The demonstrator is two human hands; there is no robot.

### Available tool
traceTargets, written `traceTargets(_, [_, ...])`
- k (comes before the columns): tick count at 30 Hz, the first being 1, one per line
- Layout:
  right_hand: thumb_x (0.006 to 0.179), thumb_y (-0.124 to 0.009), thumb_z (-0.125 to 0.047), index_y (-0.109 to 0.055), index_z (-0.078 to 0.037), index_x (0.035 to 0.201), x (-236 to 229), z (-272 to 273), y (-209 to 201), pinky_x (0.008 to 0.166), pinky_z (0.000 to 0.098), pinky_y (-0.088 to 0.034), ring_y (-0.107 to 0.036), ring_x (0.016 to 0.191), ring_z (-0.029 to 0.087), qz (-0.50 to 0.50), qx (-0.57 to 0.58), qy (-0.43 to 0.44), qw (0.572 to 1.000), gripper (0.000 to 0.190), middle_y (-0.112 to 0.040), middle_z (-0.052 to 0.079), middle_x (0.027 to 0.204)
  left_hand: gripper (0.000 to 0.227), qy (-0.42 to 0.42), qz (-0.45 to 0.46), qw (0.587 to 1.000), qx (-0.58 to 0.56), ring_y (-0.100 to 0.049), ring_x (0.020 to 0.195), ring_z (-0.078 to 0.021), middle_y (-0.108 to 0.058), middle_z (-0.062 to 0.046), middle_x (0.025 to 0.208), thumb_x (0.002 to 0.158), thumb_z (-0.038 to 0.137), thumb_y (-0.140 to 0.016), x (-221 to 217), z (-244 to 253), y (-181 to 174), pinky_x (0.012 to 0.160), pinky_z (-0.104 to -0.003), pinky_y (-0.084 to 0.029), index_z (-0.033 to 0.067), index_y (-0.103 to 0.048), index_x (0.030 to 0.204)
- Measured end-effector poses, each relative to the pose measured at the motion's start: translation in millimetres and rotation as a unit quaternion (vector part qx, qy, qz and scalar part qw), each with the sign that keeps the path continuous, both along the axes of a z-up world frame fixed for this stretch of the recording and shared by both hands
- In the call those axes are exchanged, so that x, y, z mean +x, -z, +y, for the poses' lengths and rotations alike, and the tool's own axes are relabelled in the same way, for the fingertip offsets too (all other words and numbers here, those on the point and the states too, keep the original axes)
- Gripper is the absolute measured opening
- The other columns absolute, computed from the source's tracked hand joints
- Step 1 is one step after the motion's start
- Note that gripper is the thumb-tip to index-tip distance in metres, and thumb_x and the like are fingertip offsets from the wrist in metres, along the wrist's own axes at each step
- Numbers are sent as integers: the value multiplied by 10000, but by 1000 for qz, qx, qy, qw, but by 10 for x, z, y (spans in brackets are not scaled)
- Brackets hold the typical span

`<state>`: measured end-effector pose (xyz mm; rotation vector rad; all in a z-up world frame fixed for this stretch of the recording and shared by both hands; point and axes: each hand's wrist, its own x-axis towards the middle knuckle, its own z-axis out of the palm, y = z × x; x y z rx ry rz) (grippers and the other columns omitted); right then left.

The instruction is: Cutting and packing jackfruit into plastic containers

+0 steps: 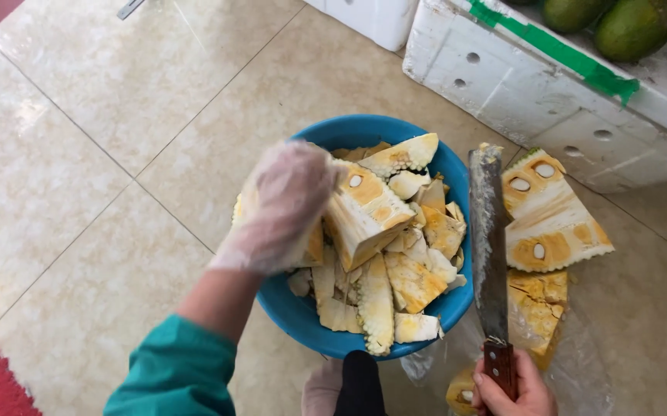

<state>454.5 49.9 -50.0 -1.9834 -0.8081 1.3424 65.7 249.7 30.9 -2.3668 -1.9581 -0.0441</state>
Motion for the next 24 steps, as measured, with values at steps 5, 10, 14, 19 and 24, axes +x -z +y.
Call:
traceTargets(5, [790,-813,4,-615,-179,1509,205,-87,90,685,334,-597,-718,794,203,-32,-5,-54,998,768,-839,93,1052,706,-67,-124,990,11,-575,883,-472,-565,-200,1114,785,132,-568,79,421,19,702,-595,-483,276,-543,1476])
traceTargets(10, [746,-773,-268,-580,-358,1475,-30,56,-226,927,225,-559,-774,1031,59,-129,-37,-200,970,759,-837,-118,1233,461,-165,-382,909,-13,-587,1245,-328,-655,-176,1318,904,372,-649,453,-57,-659,1066,-415,-401,80,-768,1240])
traceTargets(14, [832,-704,-181,-553,-320,1522,-503,571,-695,741,295,-566,-717,928,166,-45,-71,-207,975,720,-751,17,1223,396,-510,-573,627,-136,-573,810,-137,-652,-34,942,930,383,-476,1063,-310,-1448,638,-287,-380,180,-745,1139])
traceTargets(19, [872,-688,-272,-620,-100,1374,-572,731,-248,1043,536,-416,-474,1316,348,-261,218,-377,862,535,-620,155,1385,383,-457,-809,367,-52,-738,774,-192,-810,-68,996,860,430,-531,956,-447,-976,565,-258,-453,140,-719,1025])
traceTargets(24, [910,-666,-296,-668,-49,1255,-857,631,-898,902,386,-561,-656,1081,237,-44,256,-305,916,424,-714,118,1240,587,-317,-896,301,-83,-699,1112,-376,-728,-153,1272,838,470,-609,1064,-753,-497,811,-467,-571,204,-642,1360])
